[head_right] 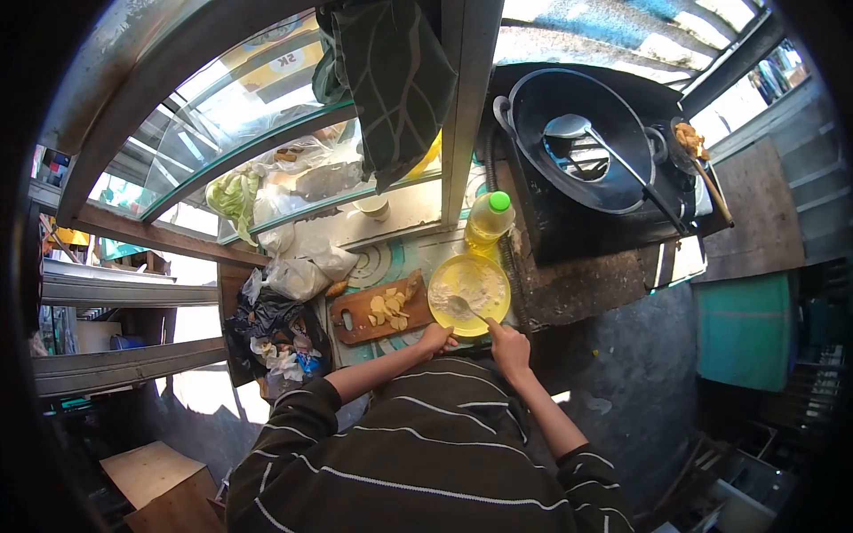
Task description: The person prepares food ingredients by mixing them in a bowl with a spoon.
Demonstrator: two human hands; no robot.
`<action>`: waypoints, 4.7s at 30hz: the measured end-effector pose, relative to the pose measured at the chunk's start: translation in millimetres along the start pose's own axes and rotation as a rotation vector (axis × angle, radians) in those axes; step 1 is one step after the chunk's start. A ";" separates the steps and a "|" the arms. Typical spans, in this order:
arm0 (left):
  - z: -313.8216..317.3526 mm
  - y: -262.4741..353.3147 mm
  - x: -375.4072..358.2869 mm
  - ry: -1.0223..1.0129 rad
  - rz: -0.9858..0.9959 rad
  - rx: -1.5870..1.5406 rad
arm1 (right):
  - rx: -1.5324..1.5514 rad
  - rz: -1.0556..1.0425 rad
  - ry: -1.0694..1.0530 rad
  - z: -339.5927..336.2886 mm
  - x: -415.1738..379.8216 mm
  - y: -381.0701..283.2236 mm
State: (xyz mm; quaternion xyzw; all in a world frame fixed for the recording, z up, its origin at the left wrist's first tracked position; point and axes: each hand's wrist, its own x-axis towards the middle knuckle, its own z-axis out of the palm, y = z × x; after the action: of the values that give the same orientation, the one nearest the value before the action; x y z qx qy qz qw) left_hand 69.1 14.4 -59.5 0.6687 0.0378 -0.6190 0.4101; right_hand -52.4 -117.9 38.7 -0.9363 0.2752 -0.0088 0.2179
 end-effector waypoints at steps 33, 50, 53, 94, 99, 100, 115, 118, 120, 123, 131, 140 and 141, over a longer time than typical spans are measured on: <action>0.8 -1.8 1.4 -0.002 0.047 0.011 | 0.048 0.146 -0.054 20.0 38.2 -28.5; 4.2 2.4 -0.9 0.002 0.002 0.008 | 0.022 0.092 -0.028 17.5 43.3 -24.4; 2.8 1.6 -1.2 -0.012 0.018 -0.008 | 0.086 0.065 -0.022 5.1 33.0 -25.8; 4.4 -3.0 6.5 -0.042 0.012 -0.037 | 0.255 0.390 -0.091 3.5 49.9 4.4; 5.6 -0.7 6.0 -0.022 -0.008 -0.063 | 0.219 0.390 -0.150 11.0 34.9 0.0; 5.5 0.4 4.0 -0.023 -0.009 -0.062 | 0.199 0.377 -0.152 5.6 33.1 5.8; 8.2 -1.5 1.2 -0.002 0.055 -0.030 | 0.190 0.400 -0.042 0.7 36.1 21.4; 9.7 2.1 -2.4 0.031 0.044 -0.058 | 0.208 0.411 -0.041 16.4 33.4 -1.7; 10.9 -0.5 0.2 0.027 0.030 -0.072 | 0.200 0.446 -0.110 11.0 22.2 -5.6; 7.9 -0.8 0.9 -0.009 0.002 -0.040 | 0.278 0.466 -0.097 2.7 8.9 12.8; 13.0 1.7 -3.5 0.010 -0.012 -0.031 | 0.419 0.531 0.014 30.9 24.1 10.1; 8.5 3.0 3.0 -0.053 -0.090 -0.069 | 0.337 0.445 -0.024 24.5 32.0 26.4; 10.2 5.6 3.3 -0.053 -0.126 -0.092 | 0.338 0.465 -0.008 29.5 36.5 17.9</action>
State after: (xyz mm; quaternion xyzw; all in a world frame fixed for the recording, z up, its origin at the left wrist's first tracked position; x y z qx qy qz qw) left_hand 64.8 3.2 -58.5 0.6290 0.0974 -0.6587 0.4013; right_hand -26.5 -138.4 0.9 -0.7984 0.4764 -0.0007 0.3682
